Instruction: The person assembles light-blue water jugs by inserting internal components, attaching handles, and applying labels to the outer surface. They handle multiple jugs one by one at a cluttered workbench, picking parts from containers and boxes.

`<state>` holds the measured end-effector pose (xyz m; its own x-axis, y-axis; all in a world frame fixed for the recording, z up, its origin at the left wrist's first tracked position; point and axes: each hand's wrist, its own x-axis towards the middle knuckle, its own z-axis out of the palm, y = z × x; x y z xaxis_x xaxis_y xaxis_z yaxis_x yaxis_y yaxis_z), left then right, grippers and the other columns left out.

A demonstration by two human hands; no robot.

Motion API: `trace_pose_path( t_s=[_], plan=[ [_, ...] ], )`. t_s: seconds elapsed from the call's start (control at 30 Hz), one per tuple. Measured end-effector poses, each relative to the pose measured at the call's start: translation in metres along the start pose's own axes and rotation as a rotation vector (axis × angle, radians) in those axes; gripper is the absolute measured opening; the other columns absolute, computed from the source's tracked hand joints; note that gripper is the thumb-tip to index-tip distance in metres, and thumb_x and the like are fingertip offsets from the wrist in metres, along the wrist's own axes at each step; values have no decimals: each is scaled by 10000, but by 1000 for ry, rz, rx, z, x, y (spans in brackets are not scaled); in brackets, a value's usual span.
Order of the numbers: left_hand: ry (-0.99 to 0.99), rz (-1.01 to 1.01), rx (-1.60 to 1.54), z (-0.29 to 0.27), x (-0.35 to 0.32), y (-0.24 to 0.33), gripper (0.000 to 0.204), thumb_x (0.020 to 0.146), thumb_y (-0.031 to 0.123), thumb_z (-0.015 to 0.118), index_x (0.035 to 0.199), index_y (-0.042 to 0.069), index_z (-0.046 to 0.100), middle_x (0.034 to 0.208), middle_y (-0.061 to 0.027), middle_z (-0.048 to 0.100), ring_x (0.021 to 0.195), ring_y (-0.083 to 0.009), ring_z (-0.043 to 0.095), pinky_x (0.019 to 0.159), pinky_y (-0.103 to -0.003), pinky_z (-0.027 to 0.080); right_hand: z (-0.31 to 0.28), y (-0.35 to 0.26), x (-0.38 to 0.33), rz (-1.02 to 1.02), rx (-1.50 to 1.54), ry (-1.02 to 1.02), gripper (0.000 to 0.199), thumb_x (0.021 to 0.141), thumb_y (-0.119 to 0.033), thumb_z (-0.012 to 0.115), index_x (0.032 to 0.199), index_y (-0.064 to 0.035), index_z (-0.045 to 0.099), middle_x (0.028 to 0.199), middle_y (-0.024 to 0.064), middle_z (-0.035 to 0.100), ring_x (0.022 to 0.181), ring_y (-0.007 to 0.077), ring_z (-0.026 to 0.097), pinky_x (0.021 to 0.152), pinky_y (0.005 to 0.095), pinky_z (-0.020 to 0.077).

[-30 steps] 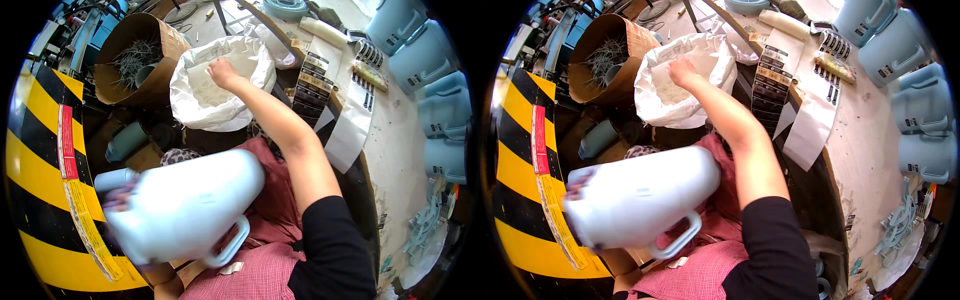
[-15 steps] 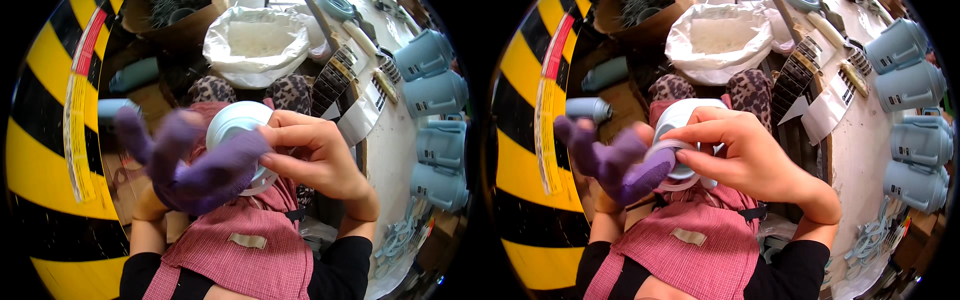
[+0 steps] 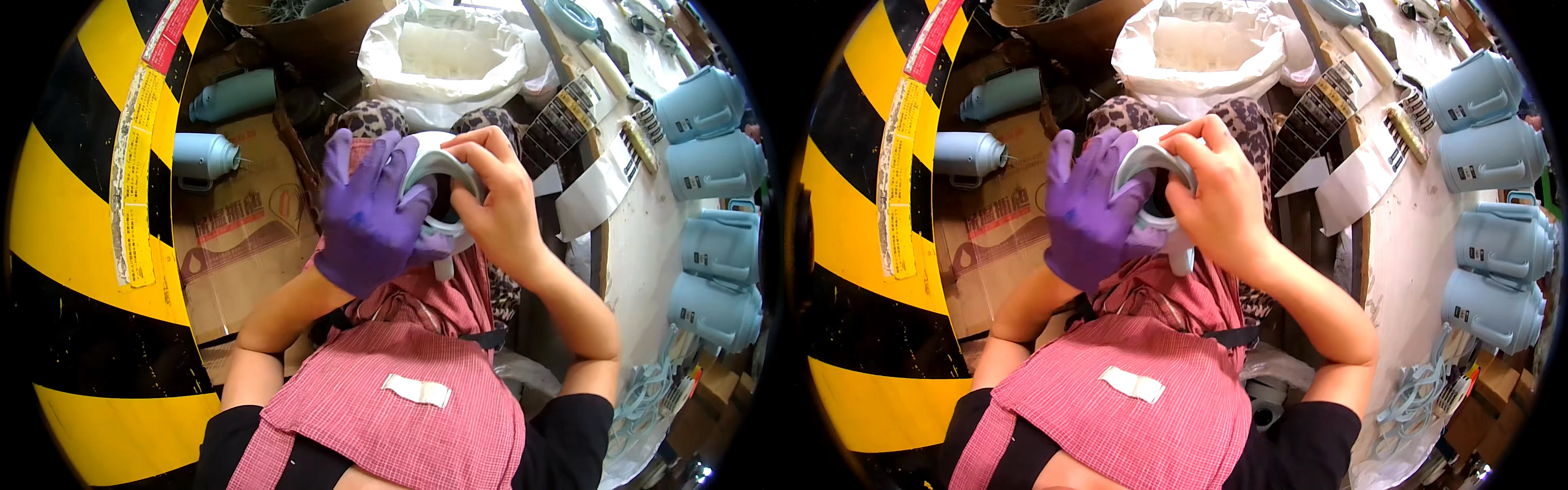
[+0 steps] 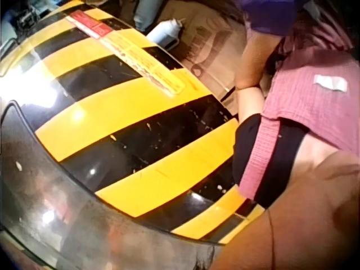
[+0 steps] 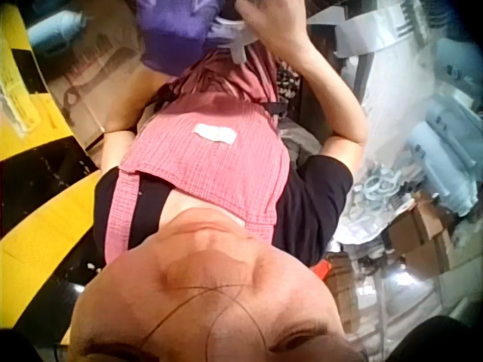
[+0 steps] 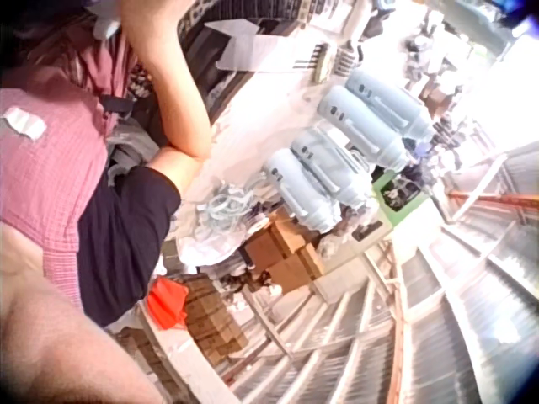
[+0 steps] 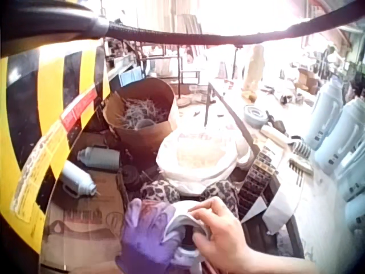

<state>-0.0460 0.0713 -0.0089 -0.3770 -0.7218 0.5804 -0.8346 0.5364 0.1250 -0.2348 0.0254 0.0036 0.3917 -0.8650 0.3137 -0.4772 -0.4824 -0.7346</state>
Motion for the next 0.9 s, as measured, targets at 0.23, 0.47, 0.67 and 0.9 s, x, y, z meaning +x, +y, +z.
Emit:
trace_pose_path(
  t_s=[0.23,0.47,0.67,0.9],
  plan=[
    [-60,-50,-40,0,5,12,645,772,596,708,1042,11,710,1241,-257,599,1175,-421,574,1041,-647,378,-58,-12,24,-343,-229,-503,188,826,-280,784,888,-103,787,1367,139,621,1223,321,567,984,405,500],
    [-71,-11,-213,14,4,-3,618,785,587,715,967,-3,701,1275,-263,572,1210,-425,544,1066,-601,371,-49,-11,40,-303,-301,-652,169,809,-247,772,815,-79,796,1401,136,596,1259,317,540,1004,413,502],
    [-40,6,-179,19,5,-2,563,765,552,758,921,14,702,1262,-244,607,1212,-416,573,1040,-539,429,-17,-8,26,-202,-461,-361,89,734,-116,765,734,-28,765,1282,24,626,1102,271,584,895,395,546],
    [-42,-6,-256,18,6,-5,497,729,439,834,1009,47,708,1283,-244,616,1207,-405,607,1000,-470,500,-7,-4,27,-241,-494,-329,203,761,-86,718,910,50,740,1225,92,633,1096,326,599,855,418,589]
  ],
)
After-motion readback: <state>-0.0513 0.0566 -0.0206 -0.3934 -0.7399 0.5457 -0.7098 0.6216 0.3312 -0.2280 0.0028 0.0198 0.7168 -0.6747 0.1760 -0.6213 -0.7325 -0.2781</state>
